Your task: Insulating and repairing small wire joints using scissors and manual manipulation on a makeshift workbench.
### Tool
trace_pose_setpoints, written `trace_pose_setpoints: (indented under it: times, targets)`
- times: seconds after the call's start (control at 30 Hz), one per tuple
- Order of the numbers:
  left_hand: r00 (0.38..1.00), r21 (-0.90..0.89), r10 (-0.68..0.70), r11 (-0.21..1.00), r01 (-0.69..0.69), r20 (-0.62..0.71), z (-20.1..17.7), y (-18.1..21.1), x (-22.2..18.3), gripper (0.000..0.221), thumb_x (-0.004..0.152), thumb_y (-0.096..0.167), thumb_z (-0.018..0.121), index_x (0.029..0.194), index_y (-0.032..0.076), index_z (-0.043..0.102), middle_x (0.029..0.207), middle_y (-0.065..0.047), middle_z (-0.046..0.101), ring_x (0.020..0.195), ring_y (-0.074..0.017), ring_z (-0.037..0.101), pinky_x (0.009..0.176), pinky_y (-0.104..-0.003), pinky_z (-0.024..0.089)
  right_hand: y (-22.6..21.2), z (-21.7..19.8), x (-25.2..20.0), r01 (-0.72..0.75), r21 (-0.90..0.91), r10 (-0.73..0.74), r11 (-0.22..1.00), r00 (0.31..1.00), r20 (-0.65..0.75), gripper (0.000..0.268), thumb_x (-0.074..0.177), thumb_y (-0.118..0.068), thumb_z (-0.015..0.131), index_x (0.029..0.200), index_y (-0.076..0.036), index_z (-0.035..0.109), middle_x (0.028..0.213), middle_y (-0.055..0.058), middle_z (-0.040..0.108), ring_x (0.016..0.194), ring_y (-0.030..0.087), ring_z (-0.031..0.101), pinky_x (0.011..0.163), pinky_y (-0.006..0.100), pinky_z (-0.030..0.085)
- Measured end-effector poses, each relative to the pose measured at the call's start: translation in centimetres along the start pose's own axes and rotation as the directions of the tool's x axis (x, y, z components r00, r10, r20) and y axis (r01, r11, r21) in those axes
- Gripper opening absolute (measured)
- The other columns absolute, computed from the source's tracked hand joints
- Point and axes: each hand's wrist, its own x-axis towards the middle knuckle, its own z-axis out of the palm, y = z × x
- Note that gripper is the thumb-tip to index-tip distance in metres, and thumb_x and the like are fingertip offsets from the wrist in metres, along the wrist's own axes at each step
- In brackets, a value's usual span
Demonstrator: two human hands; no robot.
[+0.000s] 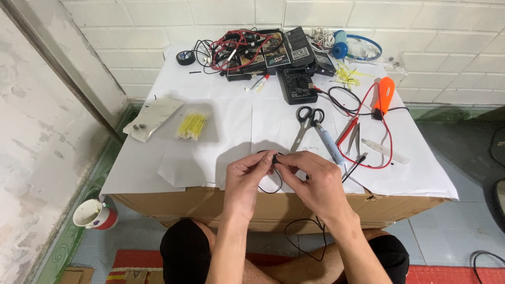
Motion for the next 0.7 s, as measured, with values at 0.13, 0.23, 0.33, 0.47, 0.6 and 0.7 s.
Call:
trace_pose_setpoints:
  times: [0.13,0.23,0.33,0.47,0.6,0.7]
  targets:
    - [1.0,-0.006,0.0,1.0,0.0,-0.011,0.2,0.0,-0.2,0.022,0.089,0.012,0.079,0.104,-0.003,0.08,0.091,-0.019,0.079,0.081,-0.0193,0.072,0.076,-0.029,0.058,0.5,0.4,-0.4,0.013,-0.025,-0.013,1.0,1.0,-0.003,0.009,0.086,-0.004,0.08,0.092,-0.01,0.081,0.073,0.004,0.076,0.062,0.017,0.074,0.064,0.029,0.061]
    - [0.999,-0.015,0.007,1.0,-0.007,-0.031,0.4,0.2,-0.4,0.022,0.089,0.013,0.08,0.104,-0.003,0.08,0.09,-0.017,0.079,0.081,-0.018,0.071,0.075,-0.028,0.058,0.7,0.9,-0.7,-0.005,-0.058,0.003,0.998,0.999,-0.037,0.009,0.085,-0.008,0.082,0.093,-0.013,0.082,0.072,0.001,0.075,0.062,0.012,0.074,0.063,0.025,0.06]
    - [0.999,-0.027,0.014,1.0,-0.015,-0.041,0.5,0.5,-0.5,0.021,0.088,0.011,0.081,0.102,-0.004,0.081,0.089,-0.017,0.079,0.08,-0.0178,0.071,0.075,-0.027,0.057,0.6,1.1,-0.6,-0.019,-0.068,0.015,0.998,0.998,-0.058,0.009,0.084,-0.009,0.083,0.092,-0.014,0.082,0.071,-0.001,0.075,0.061,0.011,0.073,0.063,0.024,0.06]
    - [0.999,-0.057,0.0,0.998,-0.002,-0.048,0.5,0.4,-0.5,0.021,0.091,0.012,0.078,0.103,-0.006,0.08,0.088,-0.018,0.078,0.08,-0.0181,0.07,0.075,-0.028,0.058,0.4,0.9,-0.5,-0.028,-0.032,0.026,0.999,0.999,-0.039,0.011,0.084,-0.006,0.082,0.092,-0.012,0.083,0.07,0.002,0.076,0.063,0.015,0.076,0.065,0.027,0.062]
    - [0.999,-0.141,-0.022,0.99,0.016,-0.04,0.3,-0.1,-0.4,0.025,0.093,0.014,0.076,0.105,-0.008,0.078,0.09,-0.023,0.077,0.08,-0.0224,0.072,0.077,-0.032,0.059,0.7,1.2,-0.7,-0.034,0.022,0.035,0.999,0.998,-0.048,0.013,0.083,-0.005,0.083,0.092,-0.012,0.083,0.069,0.001,0.075,0.063,0.015,0.076,0.065,0.027,0.062]
    - [0.998,-0.133,-0.035,0.991,0.028,-0.049,0.5,0.1,-0.5,0.024,0.091,0.013,0.078,0.106,-0.006,0.079,0.091,-0.019,0.077,0.081,-0.0194,0.07,0.078,-0.03,0.058,0.6,1.4,-0.8,-0.038,0.016,0.039,0.999,0.998,-0.04,0.012,0.082,-0.005,0.083,0.092,-0.011,0.083,0.069,0.003,0.076,0.063,0.016,0.075,0.064,0.028,0.062]
